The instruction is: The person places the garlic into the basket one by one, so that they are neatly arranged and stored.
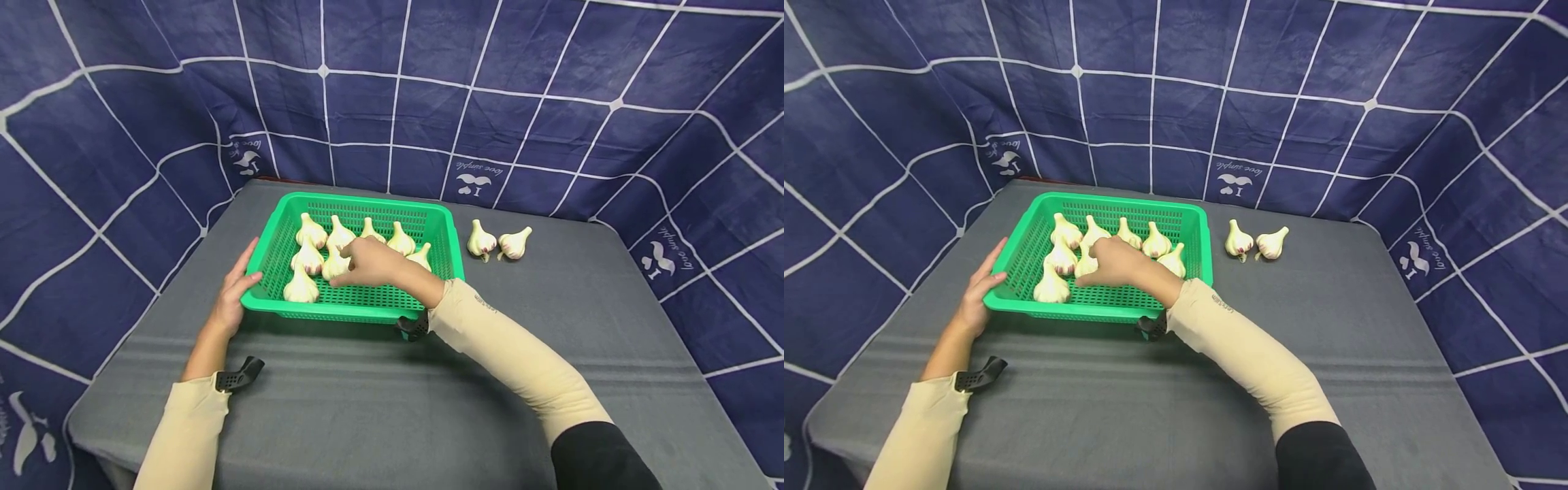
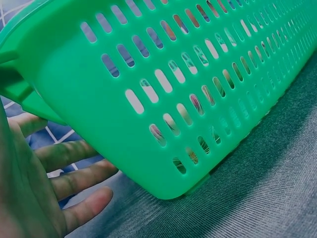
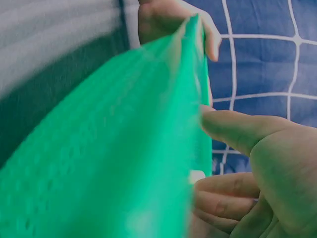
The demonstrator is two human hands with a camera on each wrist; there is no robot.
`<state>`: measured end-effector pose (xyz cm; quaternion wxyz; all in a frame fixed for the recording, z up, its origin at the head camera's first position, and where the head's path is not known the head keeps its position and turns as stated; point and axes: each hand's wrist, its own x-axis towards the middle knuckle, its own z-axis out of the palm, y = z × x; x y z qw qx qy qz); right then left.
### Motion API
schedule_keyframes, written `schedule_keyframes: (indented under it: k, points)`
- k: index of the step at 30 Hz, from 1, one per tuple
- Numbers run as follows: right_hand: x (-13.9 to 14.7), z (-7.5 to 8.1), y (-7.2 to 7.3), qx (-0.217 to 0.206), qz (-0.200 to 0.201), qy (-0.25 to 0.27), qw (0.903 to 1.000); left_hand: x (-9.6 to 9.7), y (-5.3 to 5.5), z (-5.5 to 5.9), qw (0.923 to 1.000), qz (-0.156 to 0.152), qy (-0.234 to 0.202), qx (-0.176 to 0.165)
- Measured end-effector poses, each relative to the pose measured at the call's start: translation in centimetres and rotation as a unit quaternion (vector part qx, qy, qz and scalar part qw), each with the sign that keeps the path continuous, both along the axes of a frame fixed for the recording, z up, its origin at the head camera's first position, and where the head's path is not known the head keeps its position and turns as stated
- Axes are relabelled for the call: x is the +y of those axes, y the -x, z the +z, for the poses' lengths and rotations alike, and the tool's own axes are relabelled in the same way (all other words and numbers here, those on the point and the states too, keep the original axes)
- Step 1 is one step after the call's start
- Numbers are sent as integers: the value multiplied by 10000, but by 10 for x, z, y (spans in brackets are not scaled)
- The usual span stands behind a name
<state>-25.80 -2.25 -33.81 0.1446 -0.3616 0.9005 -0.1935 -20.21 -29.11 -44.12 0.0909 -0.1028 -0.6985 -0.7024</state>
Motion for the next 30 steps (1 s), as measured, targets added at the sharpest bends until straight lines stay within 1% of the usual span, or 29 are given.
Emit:
schedule_keyframes:
  k: [4,8,13,16,19,22,24,27,29,30]
  points:
    - [17,9,2,70,57,137,9999,-1,0,0,10000,-1,-41,6]
    - [35,17,3,123,-125,365,9992,-1,0,-2,10000,-8,-68,38]
    - [62,26,10,387,-489,876,9942,1,0,-1,10000,10,-54,30]
    - [80,29,16,666,-841,1317,9855,1,1,-1,10000,-6,-42,43]
    - [100,30,22,955,-1234,1868,9699,1,1,0,10000,-8,-64,21]
    - [119,30,31,1333,-1691,2276,9497,1,1,0,10000,-23,-82,-6]
    - [132,28,38,1576,-2010,2513,9336,1,1,0,10000,0,-85,-3]
    - [152,22,51,1930,-2552,2765,9062,1,1,0,9999,1,-121,-8]
    - [167,16,58,2020,-2936,2826,8906,1,1,0,9999,3,-128,-17]
    - [174,12,61,2037,-3131,2798,8844,1,0,0,9999,0,-120,-14]
